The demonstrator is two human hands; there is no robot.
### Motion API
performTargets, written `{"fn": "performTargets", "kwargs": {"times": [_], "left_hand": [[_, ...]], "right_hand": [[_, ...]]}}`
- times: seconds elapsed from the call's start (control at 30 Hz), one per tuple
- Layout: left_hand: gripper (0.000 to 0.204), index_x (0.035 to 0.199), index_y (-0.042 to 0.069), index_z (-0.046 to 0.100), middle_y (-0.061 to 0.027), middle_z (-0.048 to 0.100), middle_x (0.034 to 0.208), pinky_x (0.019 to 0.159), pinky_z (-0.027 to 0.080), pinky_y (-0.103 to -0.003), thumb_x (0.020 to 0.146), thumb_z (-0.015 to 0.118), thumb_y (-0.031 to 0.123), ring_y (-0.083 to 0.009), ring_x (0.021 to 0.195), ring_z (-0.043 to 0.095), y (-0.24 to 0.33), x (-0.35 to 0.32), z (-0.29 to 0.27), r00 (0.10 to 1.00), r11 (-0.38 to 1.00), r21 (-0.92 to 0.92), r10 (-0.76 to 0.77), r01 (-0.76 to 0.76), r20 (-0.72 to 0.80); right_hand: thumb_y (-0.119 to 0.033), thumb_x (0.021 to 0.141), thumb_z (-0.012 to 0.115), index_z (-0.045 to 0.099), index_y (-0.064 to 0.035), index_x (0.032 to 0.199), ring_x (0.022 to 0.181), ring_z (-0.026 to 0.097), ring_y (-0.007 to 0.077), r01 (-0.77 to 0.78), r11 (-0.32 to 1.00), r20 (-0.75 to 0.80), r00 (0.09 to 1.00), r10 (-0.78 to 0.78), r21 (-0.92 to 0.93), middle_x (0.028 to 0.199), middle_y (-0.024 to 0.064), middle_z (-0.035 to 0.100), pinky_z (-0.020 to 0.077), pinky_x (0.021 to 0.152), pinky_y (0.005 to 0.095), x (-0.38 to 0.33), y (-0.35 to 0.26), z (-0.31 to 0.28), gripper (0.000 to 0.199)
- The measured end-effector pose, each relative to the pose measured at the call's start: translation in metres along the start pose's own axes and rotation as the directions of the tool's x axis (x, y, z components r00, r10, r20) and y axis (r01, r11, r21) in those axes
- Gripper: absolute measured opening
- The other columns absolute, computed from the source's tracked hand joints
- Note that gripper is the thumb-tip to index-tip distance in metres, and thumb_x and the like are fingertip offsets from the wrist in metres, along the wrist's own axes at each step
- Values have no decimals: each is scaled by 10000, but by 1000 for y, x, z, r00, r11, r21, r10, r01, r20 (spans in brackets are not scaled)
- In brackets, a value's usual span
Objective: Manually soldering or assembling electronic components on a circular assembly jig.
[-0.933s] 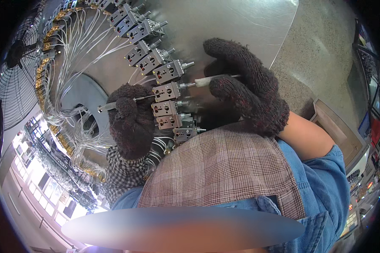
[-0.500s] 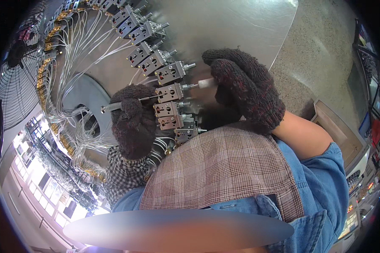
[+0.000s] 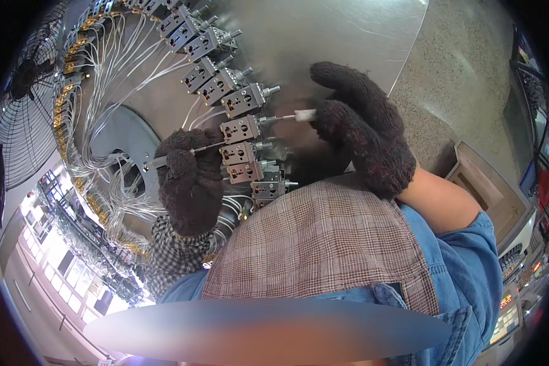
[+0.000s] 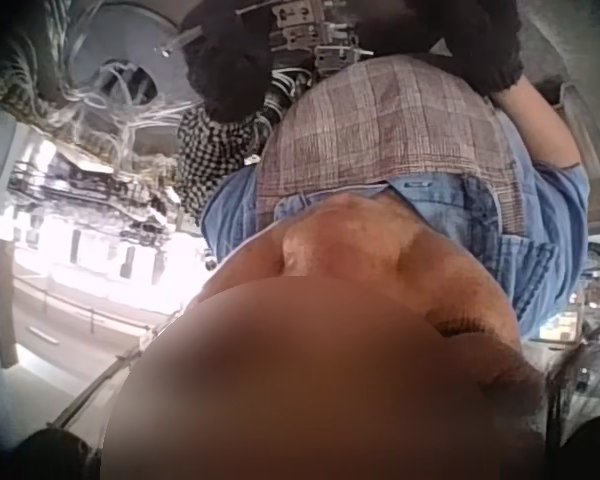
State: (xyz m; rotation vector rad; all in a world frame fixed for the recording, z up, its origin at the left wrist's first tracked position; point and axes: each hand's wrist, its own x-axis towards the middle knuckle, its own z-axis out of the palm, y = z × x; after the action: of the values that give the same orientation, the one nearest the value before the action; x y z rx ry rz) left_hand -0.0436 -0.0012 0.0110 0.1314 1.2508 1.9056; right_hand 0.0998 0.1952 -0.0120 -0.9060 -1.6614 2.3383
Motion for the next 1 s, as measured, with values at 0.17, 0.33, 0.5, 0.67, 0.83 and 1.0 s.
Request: {"fn": "performTargets", "kwargs": {"times": [0.17,0.33,0.5,0.67,0.83,1.0], "left_hand": [[199,1022,10,477,-125,519,1025,885,440,-422,848,505,102,-283,983,526,-4,-20,-24,997,914,402,67,-46,-37],[219,1008,2,474,-132,516,983,843,456,-406,854,510,153,-282,933,535,-13,-25,-28,982,907,405,166,-115,-93],[226,999,-13,466,-135,509,952,802,461,-399,859,496,162,-264,882,540,-8,-18,-27,993,958,285,41,-9,-107],[217,997,-15,463,-140,512,931,776,471,-391,863,482,154,-261,848,548,-13,-14,-26,982,828,536,186,-167,18],[231,990,-18,468,-152,527,923,761,483,-397,854,501,165,-272,842,558,-18,-16,-35,971,577,797,234,-176,45],[242,977,-26,477,-159,540,907,773,489,-407,849,515,175,-284,854,565,-17,-16,-39,993,669,740,117,-66,-17]], "right_hand": [[-168,835,546,439,-39,1211,744,516,115,13,1000,18,1000,-13,7,859,78,532,449,645,246,-20,10,7,412],[-157,835,549,440,-36,1210,737,516,113,44,996,-17,999,-45,-74,826,61,536,446,647,242,-21,12,17,409],[-133,843,539,437,-41,1214,739,523,115,87,993,-29,996,-89,-75,827,60,552,447,658,240,-25,11,25,395],[-127,843,542,458,-36,1193,819,560,153,170,969,21,985,-169,-177,899,93,575,473,714,274,-29,15,22,371],[-153,845,537,463,-33,1183,900,574,191,323,887,91,946,-310,-330,1001,133,569,490,762,306,-24,10,20,366],[-182,855,522,473,-32,1164,874,588,195,297,883,78,954,-289,-365,1029,140,560,504,743,305,-24,10,20,347]]}}
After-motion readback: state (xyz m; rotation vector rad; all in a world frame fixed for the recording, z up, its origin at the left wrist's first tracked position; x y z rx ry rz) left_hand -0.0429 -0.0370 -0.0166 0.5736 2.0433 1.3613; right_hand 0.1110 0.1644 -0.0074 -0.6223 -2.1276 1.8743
